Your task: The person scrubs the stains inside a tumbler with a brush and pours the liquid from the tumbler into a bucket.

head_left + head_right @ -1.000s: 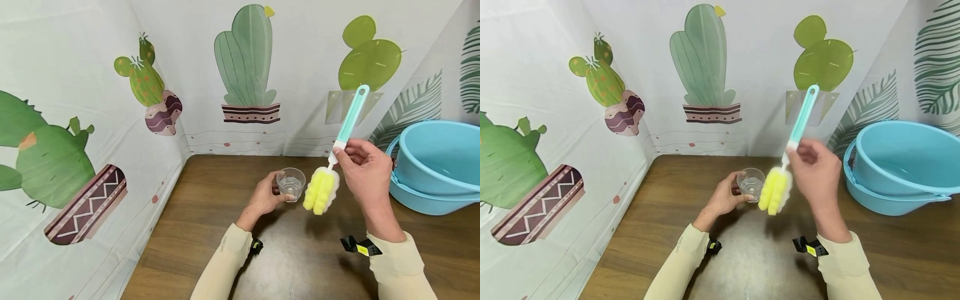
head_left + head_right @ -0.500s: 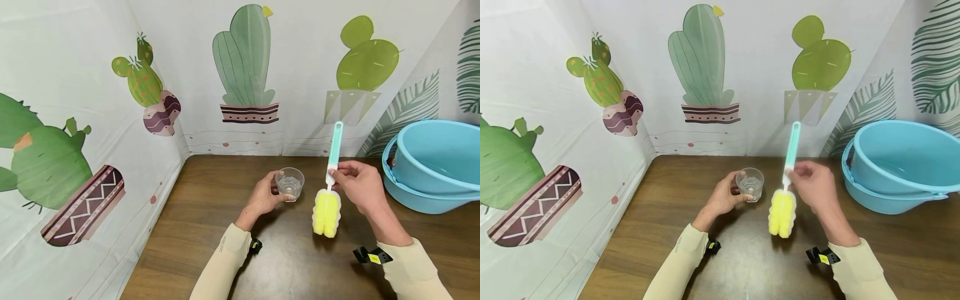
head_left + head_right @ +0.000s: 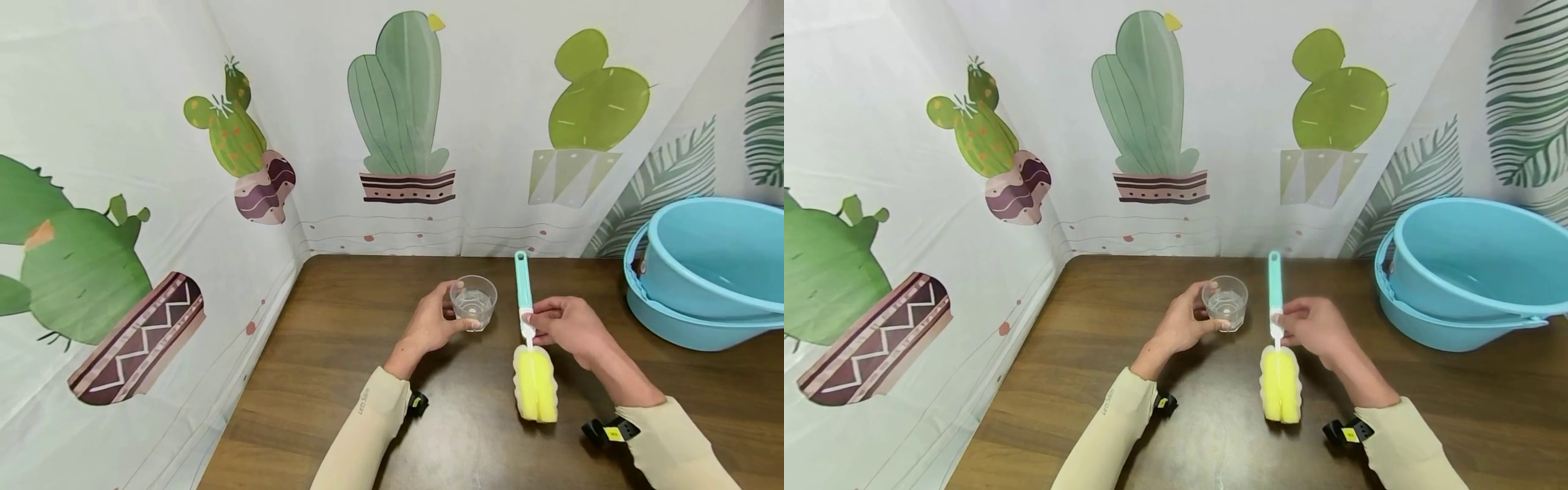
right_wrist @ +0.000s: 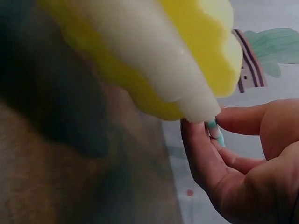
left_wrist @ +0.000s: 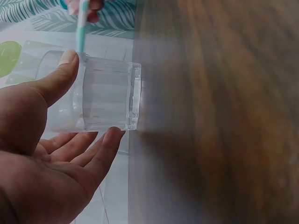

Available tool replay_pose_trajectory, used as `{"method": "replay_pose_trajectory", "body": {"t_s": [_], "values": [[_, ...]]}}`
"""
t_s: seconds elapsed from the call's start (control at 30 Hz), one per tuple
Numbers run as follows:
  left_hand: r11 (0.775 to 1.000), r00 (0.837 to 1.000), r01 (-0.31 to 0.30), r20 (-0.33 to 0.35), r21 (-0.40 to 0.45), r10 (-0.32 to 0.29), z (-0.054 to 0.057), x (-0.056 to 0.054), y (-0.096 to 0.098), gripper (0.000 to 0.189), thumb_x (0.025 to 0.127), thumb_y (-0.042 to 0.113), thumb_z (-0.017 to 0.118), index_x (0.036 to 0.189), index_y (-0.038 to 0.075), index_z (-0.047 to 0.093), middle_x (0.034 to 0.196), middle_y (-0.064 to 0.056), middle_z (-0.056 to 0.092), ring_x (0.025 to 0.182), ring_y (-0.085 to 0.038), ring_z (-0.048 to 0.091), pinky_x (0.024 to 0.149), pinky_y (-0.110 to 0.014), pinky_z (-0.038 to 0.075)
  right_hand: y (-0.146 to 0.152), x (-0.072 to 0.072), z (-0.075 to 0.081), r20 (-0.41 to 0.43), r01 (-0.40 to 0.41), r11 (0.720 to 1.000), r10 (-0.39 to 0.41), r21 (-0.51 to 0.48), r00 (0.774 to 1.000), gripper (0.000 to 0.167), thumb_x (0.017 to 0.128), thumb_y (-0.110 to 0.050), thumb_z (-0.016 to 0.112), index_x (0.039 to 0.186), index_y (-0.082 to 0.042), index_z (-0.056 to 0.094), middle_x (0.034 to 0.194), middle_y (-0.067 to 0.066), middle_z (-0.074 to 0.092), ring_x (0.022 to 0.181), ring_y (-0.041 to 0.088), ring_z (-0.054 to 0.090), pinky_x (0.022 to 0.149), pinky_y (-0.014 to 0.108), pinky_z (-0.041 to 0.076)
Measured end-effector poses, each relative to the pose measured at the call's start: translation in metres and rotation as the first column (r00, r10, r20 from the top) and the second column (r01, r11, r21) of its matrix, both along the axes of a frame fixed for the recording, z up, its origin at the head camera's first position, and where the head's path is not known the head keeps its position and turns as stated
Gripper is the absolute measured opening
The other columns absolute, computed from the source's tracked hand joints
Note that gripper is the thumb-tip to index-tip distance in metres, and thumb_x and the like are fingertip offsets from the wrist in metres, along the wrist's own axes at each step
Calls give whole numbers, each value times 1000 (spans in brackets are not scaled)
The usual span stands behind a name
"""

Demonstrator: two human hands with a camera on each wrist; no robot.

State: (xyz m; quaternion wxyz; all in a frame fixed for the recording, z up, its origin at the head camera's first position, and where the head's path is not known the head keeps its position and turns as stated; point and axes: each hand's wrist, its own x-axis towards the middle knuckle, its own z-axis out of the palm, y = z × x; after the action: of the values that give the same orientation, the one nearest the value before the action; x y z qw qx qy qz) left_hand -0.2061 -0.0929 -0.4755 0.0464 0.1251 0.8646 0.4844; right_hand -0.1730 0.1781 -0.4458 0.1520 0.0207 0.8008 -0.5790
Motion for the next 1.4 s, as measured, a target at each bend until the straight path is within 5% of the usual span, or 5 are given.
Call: {"method": "replay_pose_trajectory", "body": {"t_s": [0.53, 1.4], "values": [[1000, 1000, 12, -15, -2, -12, 0, 1, 1, 81, 81, 24, 96, 150, 16, 54, 133, -10, 68, 106, -16, 73, 91, -31, 60, 4, -3, -29, 100, -14, 995, 4, 97, 995, 38, 103, -10, 70, 127, 16, 56, 97, 17, 71, 78, 20, 70, 72, 33, 65], [999, 999, 36, -35, -13, -36, -2, 0, -1, 85, 83, 26, 95, 154, 16, 50, 139, -9, 65, 112, -18, 71, 96, -36, 60, 4, -1, -29, 53, -20, 966, 7, 257, 999, 37, 101, -16, 74, 121, 11, 58, 89, 16, 69, 70, 19, 70, 68, 33, 64]]}}
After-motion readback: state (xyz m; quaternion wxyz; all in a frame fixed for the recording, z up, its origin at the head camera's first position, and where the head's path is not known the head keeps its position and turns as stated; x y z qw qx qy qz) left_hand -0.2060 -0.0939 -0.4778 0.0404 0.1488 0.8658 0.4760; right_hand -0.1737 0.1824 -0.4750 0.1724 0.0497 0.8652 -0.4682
